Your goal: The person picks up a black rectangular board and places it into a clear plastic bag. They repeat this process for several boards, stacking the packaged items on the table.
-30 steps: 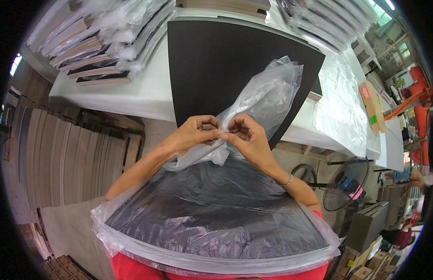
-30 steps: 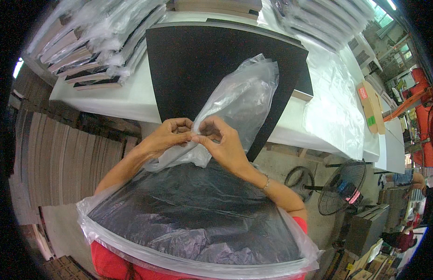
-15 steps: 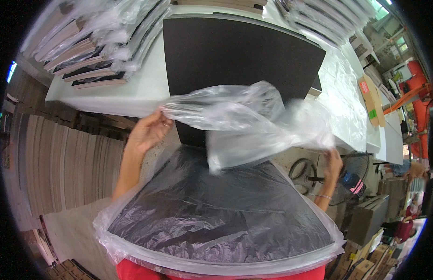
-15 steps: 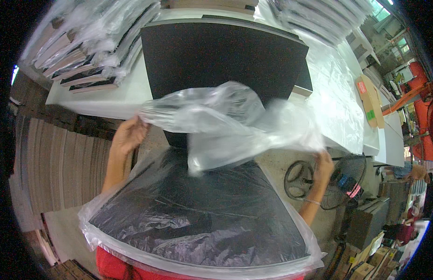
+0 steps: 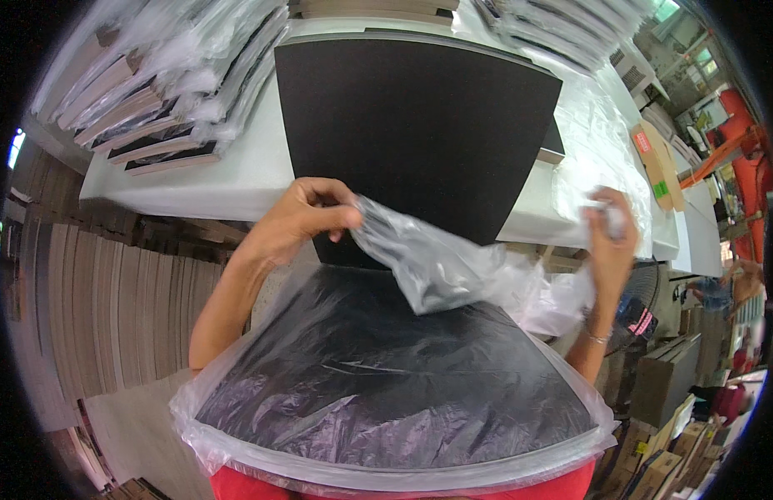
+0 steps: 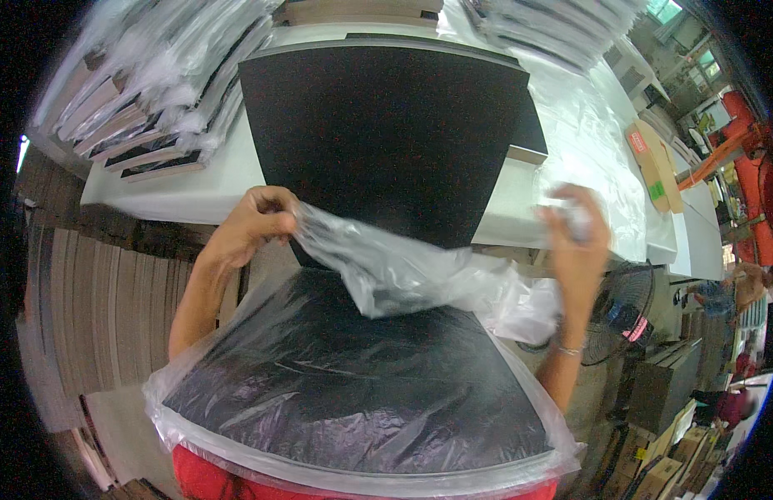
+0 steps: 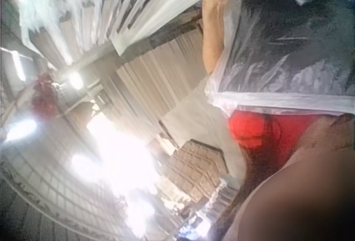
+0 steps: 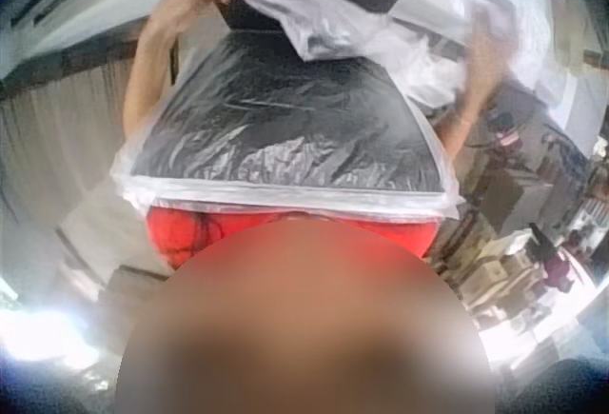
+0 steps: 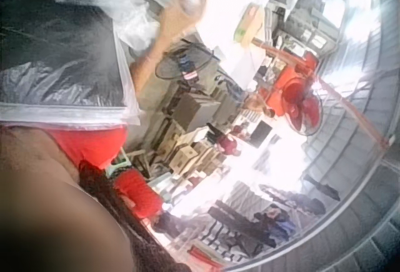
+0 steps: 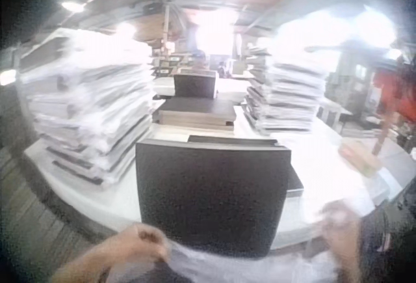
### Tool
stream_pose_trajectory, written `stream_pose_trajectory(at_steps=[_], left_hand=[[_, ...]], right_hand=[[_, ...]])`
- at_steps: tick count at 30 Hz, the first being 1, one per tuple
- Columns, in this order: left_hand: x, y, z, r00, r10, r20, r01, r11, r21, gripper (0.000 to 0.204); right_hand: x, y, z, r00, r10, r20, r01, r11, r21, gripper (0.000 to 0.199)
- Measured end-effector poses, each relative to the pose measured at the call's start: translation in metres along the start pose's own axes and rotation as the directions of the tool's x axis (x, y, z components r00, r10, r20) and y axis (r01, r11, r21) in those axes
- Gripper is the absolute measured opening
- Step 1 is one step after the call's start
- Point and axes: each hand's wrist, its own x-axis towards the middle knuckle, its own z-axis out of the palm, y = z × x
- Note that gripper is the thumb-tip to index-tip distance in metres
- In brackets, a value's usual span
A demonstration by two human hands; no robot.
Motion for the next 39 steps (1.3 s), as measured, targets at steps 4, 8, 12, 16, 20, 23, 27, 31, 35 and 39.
stream_pose_trajectory(at_steps=[4,8,12,16,20,23,27,31,35,39], left_hand=[[-0.002,0.01,0.024,0.995,-0.018,0.1,0.017,1.0,0.01,0.025],[0.0,0.009,0.035,0.984,-0.022,0.177,0.018,0.999,0.029,0.02],[-0.002,0.006,0.04,0.985,-0.022,0.17,0.031,0.998,-0.046,0.024],[0.002,0.0,0.041,0.98,0.016,0.2,-0.014,1.0,-0.012,0.026],[0.01,-0.008,0.044,0.966,0.04,0.256,-0.009,0.993,-0.121,0.027],[0.009,-0.014,0.04,0.973,0.009,0.231,0.022,0.991,-0.132,0.029],[-0.003,-0.031,-0.028,0.988,-0.067,-0.138,0.087,0.986,0.142,0.038],[0.007,-0.02,-0.06,0.895,0.321,-0.31,0.062,0.598,0.799,0.041],[0.034,0.018,0.04,0.693,0.701,0.171,-0.441,0.223,0.87,0.039],[0.043,-0.006,0.068,0.795,0.296,0.529,-0.606,0.381,0.698,0.023]], right_hand=[[0.002,-0.079,0.056,0.816,-0.419,0.399,0.354,0.907,0.229,0.034],[-0.014,-0.091,0.084,0.748,-0.543,0.38,0.425,0.833,0.353,0.041],[-0.018,-0.089,0.093,0.705,-0.621,0.343,0.5,0.778,0.38,0.04],[-0.02,-0.083,0.099,0.702,-0.657,0.275,0.561,0.748,0.354,0.031],[-0.017,-0.077,0.104,0.689,-0.694,0.208,0.48,0.652,0.586,0.03],[-0.008,-0.066,0.094,0.742,-0.629,0.233,0.268,0.596,0.757,0.021],[-0.02,-0.005,0.025,0.953,-0.047,0.298,-0.187,0.685,0.704,0.008],[-0.016,-0.001,0.006,0.955,0.151,0.257,-0.27,0.805,0.528,0.015],[-0.004,-0.048,0.043,0.917,-0.023,0.399,-0.168,0.884,0.437,0.016],[0.007,-0.062,0.061,0.836,0.058,0.545,-0.294,0.886,0.357,0.017]])
